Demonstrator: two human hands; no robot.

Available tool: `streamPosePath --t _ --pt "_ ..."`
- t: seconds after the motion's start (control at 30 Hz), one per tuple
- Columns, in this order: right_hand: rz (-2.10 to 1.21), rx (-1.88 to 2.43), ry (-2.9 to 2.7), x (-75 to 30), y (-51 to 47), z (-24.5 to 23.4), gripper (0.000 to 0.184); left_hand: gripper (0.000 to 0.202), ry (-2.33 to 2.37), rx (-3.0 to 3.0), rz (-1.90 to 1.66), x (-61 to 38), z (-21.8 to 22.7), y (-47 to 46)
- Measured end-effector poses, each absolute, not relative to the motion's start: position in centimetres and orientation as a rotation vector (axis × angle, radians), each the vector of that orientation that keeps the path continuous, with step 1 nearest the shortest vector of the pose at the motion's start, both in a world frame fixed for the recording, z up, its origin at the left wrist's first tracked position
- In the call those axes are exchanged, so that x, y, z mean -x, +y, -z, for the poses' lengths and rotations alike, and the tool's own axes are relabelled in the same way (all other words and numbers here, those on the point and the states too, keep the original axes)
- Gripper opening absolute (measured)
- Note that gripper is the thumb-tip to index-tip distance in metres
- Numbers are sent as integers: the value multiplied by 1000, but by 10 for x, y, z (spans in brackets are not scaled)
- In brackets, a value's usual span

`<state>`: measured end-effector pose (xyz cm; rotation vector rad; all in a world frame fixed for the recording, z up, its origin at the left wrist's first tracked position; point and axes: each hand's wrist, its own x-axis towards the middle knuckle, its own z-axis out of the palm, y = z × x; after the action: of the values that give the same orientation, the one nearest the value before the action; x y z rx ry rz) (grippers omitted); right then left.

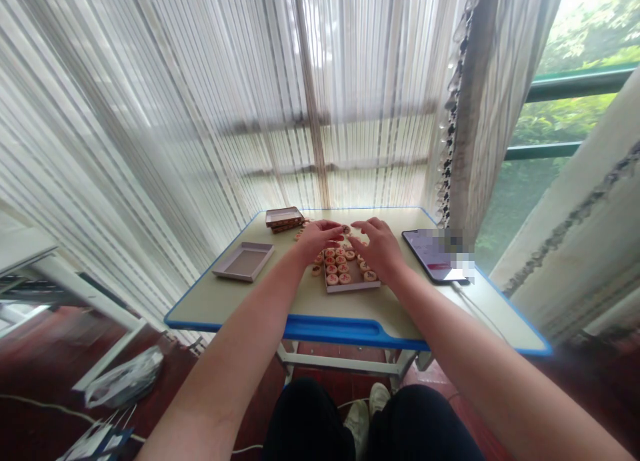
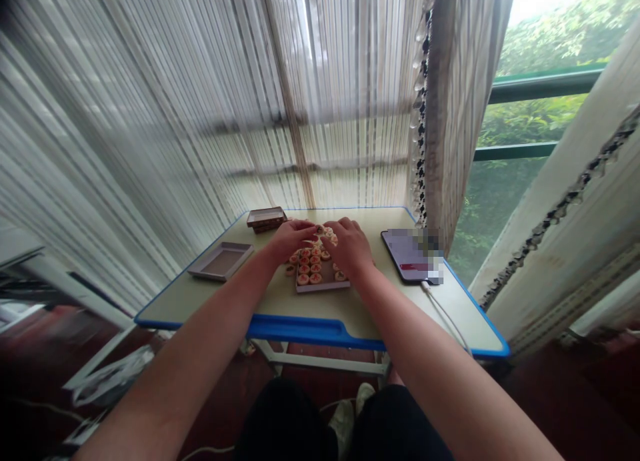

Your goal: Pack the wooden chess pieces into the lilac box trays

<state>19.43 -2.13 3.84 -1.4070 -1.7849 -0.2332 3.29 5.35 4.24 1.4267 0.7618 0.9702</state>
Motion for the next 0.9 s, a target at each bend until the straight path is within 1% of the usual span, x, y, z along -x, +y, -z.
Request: streamPosePath --t 0.37,0.53,0.63,0.7,0.8,0.9 --pt "200 1388 -1837 -195 -23 -42 28 36 893 -1532 -837 -34 -52 43" --pt "181 1401 -1833 -194 -23 -42 27 36 848 -1569 -825 -34 -52 42" --pt "170 1450 -1796 -197 -21 -42 28 39 872 -1610 -875 -32 -49 46" --pt "145 1505 -1797 -200 -19 -41 27 40 979 -1659 -997 -30 -46 51" --pt "81 1605 -1870 -202 -14 -36 27 37 1211 -1878 -1175 -27 -39 63" --pt "35 1673 -1986 -201 -10 -32 27 33 1222 -2295 -1075 -27 -34 70"
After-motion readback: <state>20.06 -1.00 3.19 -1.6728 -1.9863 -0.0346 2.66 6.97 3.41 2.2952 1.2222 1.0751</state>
